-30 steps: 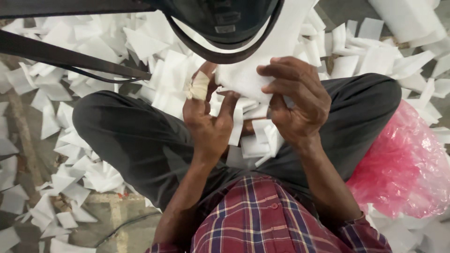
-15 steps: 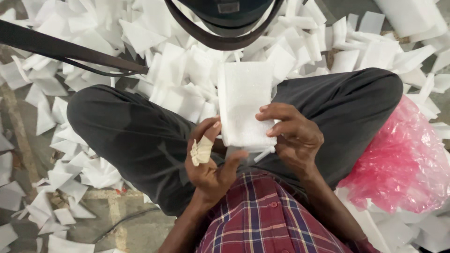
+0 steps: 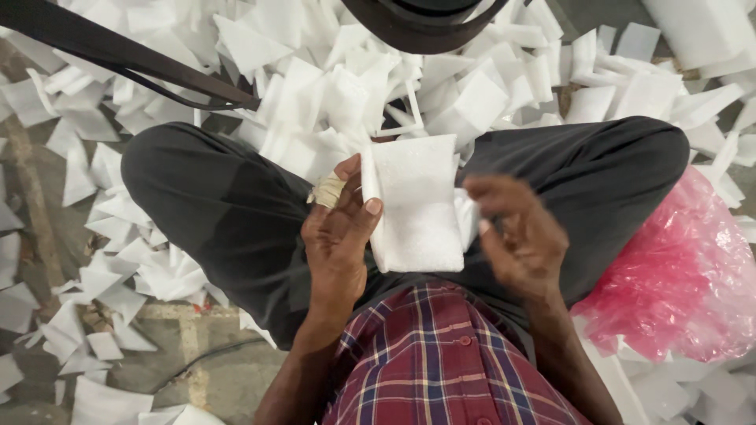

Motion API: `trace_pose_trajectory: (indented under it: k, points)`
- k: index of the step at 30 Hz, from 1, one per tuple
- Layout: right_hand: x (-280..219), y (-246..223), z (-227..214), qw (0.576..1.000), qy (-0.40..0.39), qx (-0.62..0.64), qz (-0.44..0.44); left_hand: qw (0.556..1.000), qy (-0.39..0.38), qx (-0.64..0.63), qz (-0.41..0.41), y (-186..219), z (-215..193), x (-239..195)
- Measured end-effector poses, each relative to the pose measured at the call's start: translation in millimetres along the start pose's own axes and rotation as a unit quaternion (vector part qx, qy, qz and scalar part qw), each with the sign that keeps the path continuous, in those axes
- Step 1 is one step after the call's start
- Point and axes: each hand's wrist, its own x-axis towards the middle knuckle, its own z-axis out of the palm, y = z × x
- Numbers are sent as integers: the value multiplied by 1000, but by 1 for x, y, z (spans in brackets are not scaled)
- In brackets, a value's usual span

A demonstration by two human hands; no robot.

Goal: The person sits cross-legged on the floor and repeatedly folds white foam sheets into compact bundles by hand. The person picks up sheets, folds them multiple times, and places the finished bundles on a growing pile in front of them.

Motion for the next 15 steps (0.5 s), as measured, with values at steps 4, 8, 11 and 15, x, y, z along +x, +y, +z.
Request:
trace_pose_trajectory:
  k: [4, 8, 11, 15]
  points:
    - [11, -9, 2, 975, 43, -15, 216, 999, -20, 19, -32, -6, 11, 2]
    - [40, -11, 10, 955, 69, 66, 280, 997, -37, 73, -4, -4, 22, 17]
    - [68, -17, 10, 973, 71, 25, 220, 996, -31, 82, -7, 2, 29, 39]
    - [105, -24, 10, 987, 63, 95, 114, 994, -18, 108, -18, 13, 35, 73]
